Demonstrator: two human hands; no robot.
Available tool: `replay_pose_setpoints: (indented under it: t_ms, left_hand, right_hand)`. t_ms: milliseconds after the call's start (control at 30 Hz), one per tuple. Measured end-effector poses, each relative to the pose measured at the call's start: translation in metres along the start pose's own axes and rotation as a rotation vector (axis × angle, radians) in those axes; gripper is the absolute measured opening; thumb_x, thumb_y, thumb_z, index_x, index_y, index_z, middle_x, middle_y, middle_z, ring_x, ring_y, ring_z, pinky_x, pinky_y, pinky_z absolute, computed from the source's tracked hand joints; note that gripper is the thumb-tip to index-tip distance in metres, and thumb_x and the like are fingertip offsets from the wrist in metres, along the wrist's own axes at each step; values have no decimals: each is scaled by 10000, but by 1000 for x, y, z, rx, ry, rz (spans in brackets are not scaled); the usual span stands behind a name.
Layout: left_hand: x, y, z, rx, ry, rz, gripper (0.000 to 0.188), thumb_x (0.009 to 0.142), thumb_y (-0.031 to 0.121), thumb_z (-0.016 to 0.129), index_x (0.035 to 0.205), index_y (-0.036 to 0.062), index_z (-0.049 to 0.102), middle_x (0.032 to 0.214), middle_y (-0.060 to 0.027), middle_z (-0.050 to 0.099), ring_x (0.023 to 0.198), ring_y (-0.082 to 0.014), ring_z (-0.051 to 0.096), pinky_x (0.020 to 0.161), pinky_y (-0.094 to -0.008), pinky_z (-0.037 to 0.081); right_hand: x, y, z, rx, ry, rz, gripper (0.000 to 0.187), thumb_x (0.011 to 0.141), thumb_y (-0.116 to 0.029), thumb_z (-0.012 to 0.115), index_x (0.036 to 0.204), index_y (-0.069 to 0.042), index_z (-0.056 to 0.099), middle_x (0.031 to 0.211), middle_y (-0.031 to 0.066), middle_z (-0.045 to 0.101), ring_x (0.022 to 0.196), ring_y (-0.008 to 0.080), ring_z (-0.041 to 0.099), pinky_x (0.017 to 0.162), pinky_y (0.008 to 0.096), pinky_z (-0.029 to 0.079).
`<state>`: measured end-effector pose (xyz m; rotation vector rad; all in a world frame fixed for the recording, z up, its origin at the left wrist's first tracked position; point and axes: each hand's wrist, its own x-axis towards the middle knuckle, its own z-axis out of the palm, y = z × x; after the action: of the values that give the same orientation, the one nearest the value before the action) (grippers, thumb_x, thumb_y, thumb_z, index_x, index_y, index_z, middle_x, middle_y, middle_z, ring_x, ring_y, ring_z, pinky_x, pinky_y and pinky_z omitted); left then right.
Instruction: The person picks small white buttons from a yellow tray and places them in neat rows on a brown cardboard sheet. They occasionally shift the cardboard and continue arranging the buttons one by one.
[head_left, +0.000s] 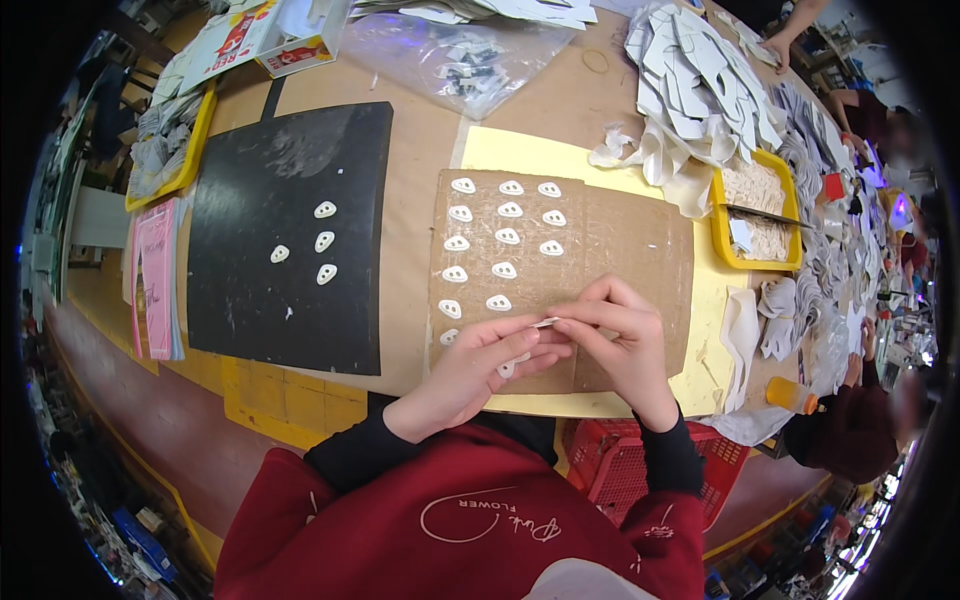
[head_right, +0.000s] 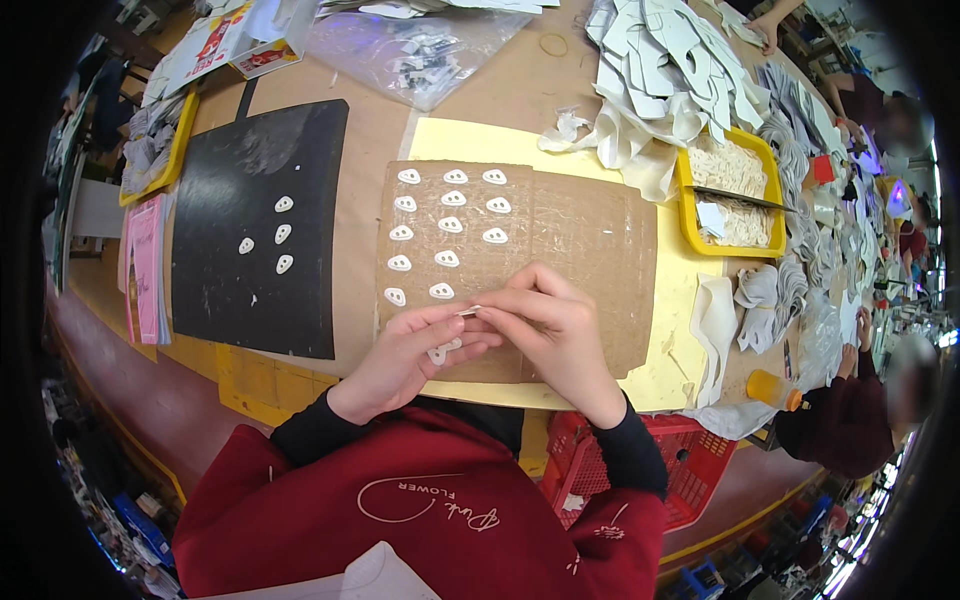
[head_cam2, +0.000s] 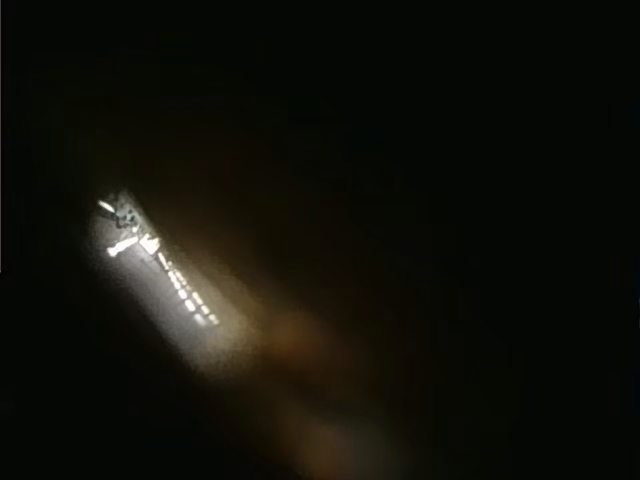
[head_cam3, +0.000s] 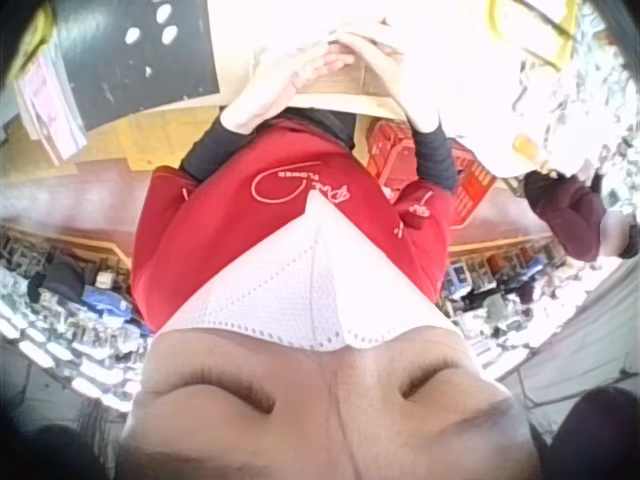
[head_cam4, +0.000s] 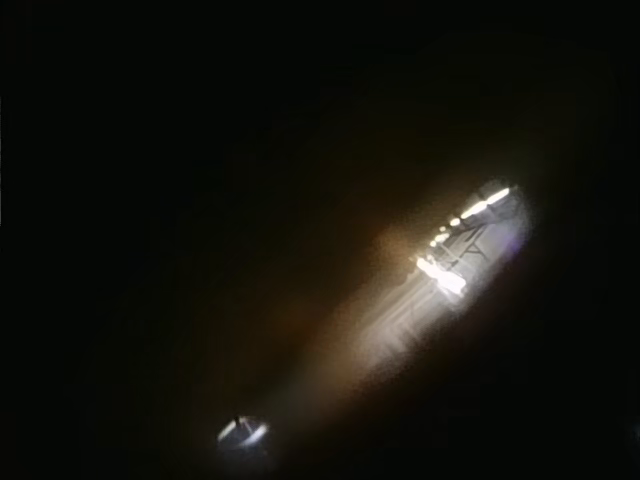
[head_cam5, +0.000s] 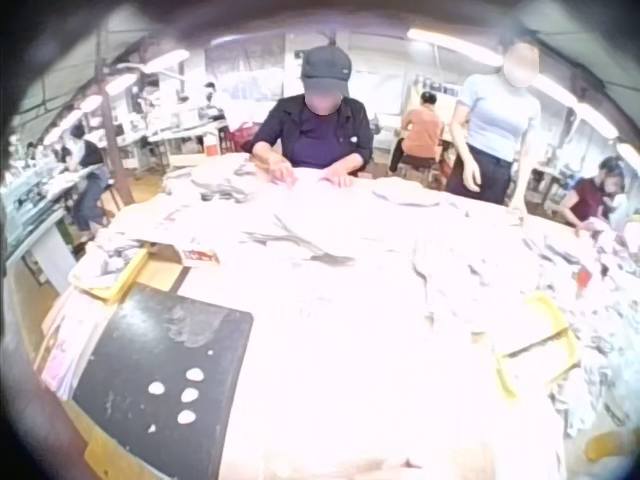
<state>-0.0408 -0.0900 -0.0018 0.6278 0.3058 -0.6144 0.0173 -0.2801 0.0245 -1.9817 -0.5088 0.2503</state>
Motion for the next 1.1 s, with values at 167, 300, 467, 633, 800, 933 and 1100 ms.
replay_pose_setpoints:
  t_ms: [167, 300, 467, 633, 800, 933, 1100]
  left_hand:
    - [0, -4, -8, 83, 77, 42, 280, 1020, 117, 585, 1261, -22, 620, 1092, -102, 700, 987, -142, 671, 853, -244, 514]
    - [3, -16, -9, 192, 152, 204, 253, 984, 66, 630, 1218, -29, 642, 1041, -88, 711, 938, -144, 682, 824, -250, 528]
    - [6, -19, -9, 350, 166, 289, 266, 974, 35, 628, 1222, -63, 626, 1015, -104, 721, 936, -150, 708, 888, -266, 549]
    - [1, -17, -10, 298, 256, 250, 258, 984, 47, 621, 1228, -35, 614, 1036, -105, 712, 947, -156, 697, 878, -272, 546]
    - [-16, -7, -21, 194, 249, 109, 232, 1005, 75, 597, 1223, -1, 613, 1080, -87, 677, 957, -127, 650, 864, -267, 538]
    - [-23, -5, -21, 128, 211, 31, 234, 1012, 86, 589, 1234, 13, 606, 1059, -60, 647, 922, -102, 623, 872, -253, 528]
    - [-21, -5, -23, 37, 139, 2, 202, 1017, 122, 598, 1207, 54, 575, 1042, -8, 606, 929, -98, 607, 867, -231, 492]
  right_hand:
    - [-12, 7, -3, -128, -22, -132, 221, 828, 3, 747, 1043, -44, 769, 818, 51, 614, 729, 150, 615, 630, 280, 486]
    - [-17, 8, 9, 265, 74, 48, 211, 865, 4, 728, 1075, -3, 742, 869, 55, 667, 758, 114, 638, 663, 258, 513]
    - [-23, 9, 11, 293, 11, 267, 157, 897, 37, 696, 1053, 50, 715, 934, 67, 692, 846, 109, 674, 730, 225, 523]
    - [-17, 15, 6, 181, 68, 259, 125, 888, 1, 712, 1006, 36, 735, 921, 88, 722, 826, 124, 684, 732, 242, 525]
    - [12, 25, -1, -14, -4, 198, 133, 879, -68, 718, 984, 8, 749, 929, 131, 733, 824, 227, 703, 746, 311, 535]
    - [24, 37, 8, -70, -30, 117, 99, 872, -55, 718, 948, 2, 744, 891, 119, 710, 808, 267, 686, 738, 339, 530]
    - [27, 46, 16, -199, 46, 44, 110, 840, -34, 742, 947, -10, 727, 944, 107, 650, 846, 267, 651, 738, 347, 518]
